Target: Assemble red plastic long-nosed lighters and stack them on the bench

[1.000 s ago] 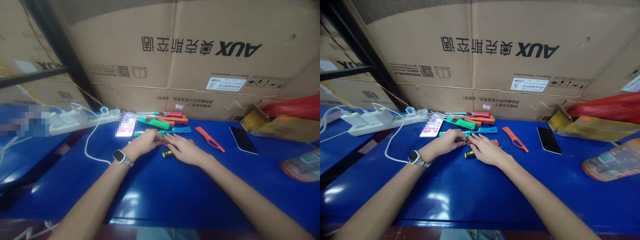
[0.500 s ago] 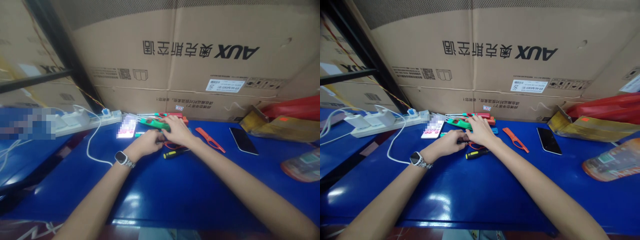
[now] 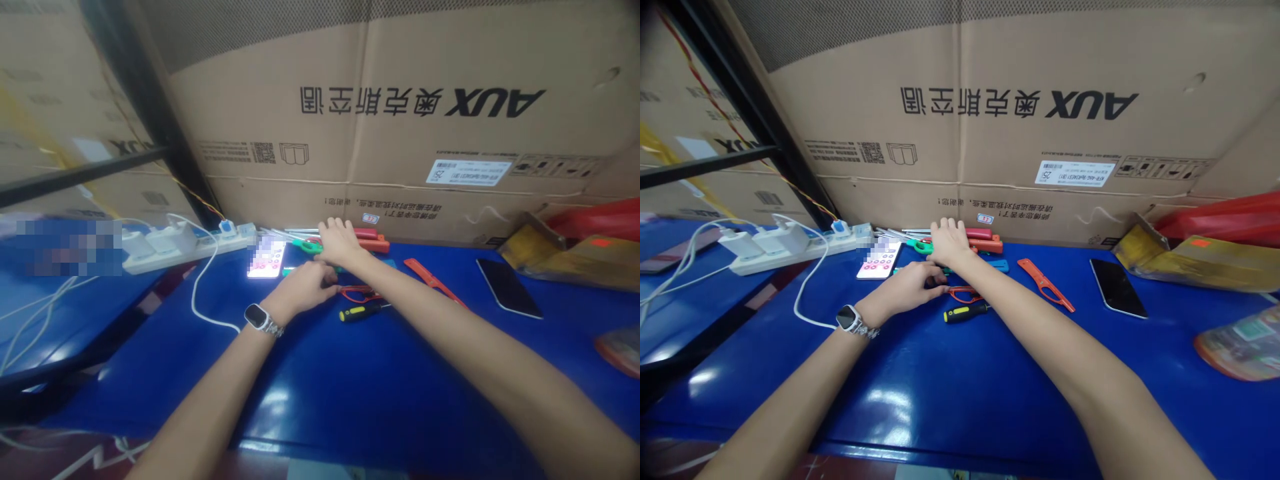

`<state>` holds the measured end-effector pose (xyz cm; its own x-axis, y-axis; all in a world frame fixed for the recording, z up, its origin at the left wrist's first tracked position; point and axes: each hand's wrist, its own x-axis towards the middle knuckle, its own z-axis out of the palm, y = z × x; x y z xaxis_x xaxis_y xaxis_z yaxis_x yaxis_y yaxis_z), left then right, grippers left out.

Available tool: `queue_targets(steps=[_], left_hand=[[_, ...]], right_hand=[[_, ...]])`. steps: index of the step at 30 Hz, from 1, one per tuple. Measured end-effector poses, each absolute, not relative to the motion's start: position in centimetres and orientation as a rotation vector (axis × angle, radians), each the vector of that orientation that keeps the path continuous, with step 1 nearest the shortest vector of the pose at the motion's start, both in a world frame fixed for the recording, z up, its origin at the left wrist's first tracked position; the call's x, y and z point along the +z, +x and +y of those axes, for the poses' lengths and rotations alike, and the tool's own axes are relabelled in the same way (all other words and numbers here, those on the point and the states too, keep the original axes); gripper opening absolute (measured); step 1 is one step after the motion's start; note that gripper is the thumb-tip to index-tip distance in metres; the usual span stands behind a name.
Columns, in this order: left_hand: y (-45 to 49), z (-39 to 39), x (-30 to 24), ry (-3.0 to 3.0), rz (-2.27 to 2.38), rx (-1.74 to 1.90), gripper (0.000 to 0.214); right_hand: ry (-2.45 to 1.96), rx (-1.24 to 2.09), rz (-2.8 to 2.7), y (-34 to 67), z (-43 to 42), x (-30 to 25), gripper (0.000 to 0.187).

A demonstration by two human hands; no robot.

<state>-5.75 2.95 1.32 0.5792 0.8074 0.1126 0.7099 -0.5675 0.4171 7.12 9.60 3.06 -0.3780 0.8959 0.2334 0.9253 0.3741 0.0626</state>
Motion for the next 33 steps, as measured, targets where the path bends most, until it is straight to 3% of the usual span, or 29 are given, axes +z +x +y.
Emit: queue_targets(steps=[12,21,26,33], left_hand=[[-5.6,2.8,1.4,2.454,1.207,0.429,0.019],[-5.7,2.9,1.4,2.522,1.284,0.506,0.023],[-5.5,3.3,0.7,2.574,1.358,0.654,0.026],[-4.8,4.0,-0.6,2.589,1.377,0.691,0.032]], right_hand=[[-1.747,-0.225,-2.431,9.7,8.7,2.9,0.038],[-1.764,-0.183,-2.388,15.3,6.9,3.2,0.041],[-1.821,-0.132,-2.343,17.9,6.2,3.2,0.031],[-1.735,0.085,-2.284,18.9,6.5,2.8,0.040]])
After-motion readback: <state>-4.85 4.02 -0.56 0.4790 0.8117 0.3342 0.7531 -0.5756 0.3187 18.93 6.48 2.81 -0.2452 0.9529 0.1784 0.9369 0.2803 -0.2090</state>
